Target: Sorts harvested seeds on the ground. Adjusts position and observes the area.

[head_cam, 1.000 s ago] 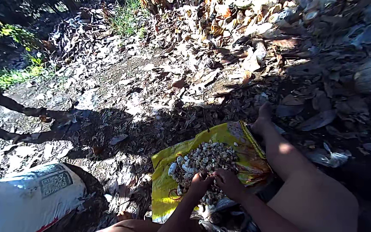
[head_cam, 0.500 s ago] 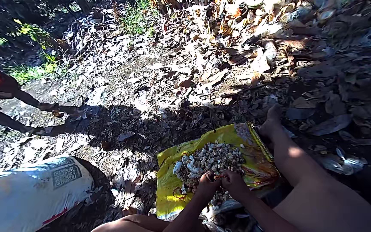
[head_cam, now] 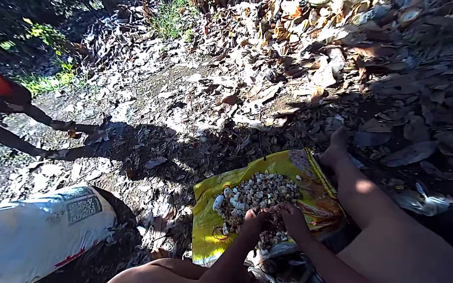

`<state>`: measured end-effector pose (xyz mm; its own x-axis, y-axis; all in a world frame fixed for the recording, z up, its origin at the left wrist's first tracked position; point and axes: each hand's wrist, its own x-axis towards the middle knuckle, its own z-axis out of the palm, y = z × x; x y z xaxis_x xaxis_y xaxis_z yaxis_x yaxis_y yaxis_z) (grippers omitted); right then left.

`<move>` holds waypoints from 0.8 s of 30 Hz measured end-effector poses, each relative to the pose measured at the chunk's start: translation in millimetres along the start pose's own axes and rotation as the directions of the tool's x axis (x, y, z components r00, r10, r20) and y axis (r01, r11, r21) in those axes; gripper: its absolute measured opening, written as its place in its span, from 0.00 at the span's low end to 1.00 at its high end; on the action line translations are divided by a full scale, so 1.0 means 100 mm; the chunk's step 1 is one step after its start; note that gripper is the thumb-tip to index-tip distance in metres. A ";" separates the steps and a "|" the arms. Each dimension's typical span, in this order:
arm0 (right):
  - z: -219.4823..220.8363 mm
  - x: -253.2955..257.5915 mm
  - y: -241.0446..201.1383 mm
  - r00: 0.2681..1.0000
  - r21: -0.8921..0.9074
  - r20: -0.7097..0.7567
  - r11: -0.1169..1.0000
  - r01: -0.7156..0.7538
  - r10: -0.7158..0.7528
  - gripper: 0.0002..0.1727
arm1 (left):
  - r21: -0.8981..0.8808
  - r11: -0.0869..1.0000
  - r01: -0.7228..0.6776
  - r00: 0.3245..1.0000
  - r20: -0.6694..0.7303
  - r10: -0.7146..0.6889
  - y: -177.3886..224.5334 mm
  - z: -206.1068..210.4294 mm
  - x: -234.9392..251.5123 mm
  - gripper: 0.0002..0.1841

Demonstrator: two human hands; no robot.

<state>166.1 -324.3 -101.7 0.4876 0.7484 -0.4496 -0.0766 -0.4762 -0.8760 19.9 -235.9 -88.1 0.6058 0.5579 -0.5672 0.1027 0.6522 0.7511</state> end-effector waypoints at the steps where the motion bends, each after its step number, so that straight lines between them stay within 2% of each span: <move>1: -0.02 0.01 0.00 1.000 -0.080 0.000 0.997 0.019 -0.019 0.14 | -0.055 0.998 0.027 0.999 -0.023 -0.028 0.03 -0.01 -0.01 0.11; 3: -0.06 0.01 0.02 0.991 -0.265 0.029 0.955 0.133 -0.129 0.19 | -0.155 0.987 0.048 0.997 -0.047 -0.056 0.05 -0.06 0.00 0.16; 5: -0.06 0.01 0.05 0.956 -0.449 0.081 0.846 0.288 -0.283 0.23 | -0.208 0.977 0.058 0.995 -0.068 -0.073 0.08 -0.07 0.01 0.20; 9: 0.02 -0.09 -0.03 0.905 -0.641 0.161 0.656 0.399 -0.394 0.22 | -0.202 0.978 0.055 0.988 -0.131 -0.083 0.06 -0.03 0.01 0.18; 11: 0.07 -0.14 -0.05 0.904 -0.672 0.212 0.617 0.410 -0.371 0.22 | -0.129 0.990 0.049 0.991 -0.120 -0.065 0.03 0.00 0.00 0.13; 13: 0.10 -0.15 -0.05 0.924 -0.661 0.238 0.647 0.379 -0.298 0.21 | -0.062 0.997 0.052 0.995 -0.079 -0.057 0.02 0.03 -0.02 0.12; 17: 0.11 -0.17 -0.09 0.963 -0.599 0.219 0.758 0.258 -0.155 0.23 | 0.002 0.997 0.072 0.995 -0.062 -0.072 0.01 0.06 -0.03 0.16; 24: 0.10 -0.22 -0.15 0.975 -0.659 0.219 0.730 0.180 -0.042 0.25 | 0.059 0.996 0.066 0.998 0.008 -0.066 -0.09 0.09 -0.03 0.19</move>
<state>148.3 -328.7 -80.2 0.2884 0.8507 -0.4395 0.6051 -0.5176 -0.6049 24.5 -248.1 -89.6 0.6036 0.5095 -0.6133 0.1887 0.6561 0.7307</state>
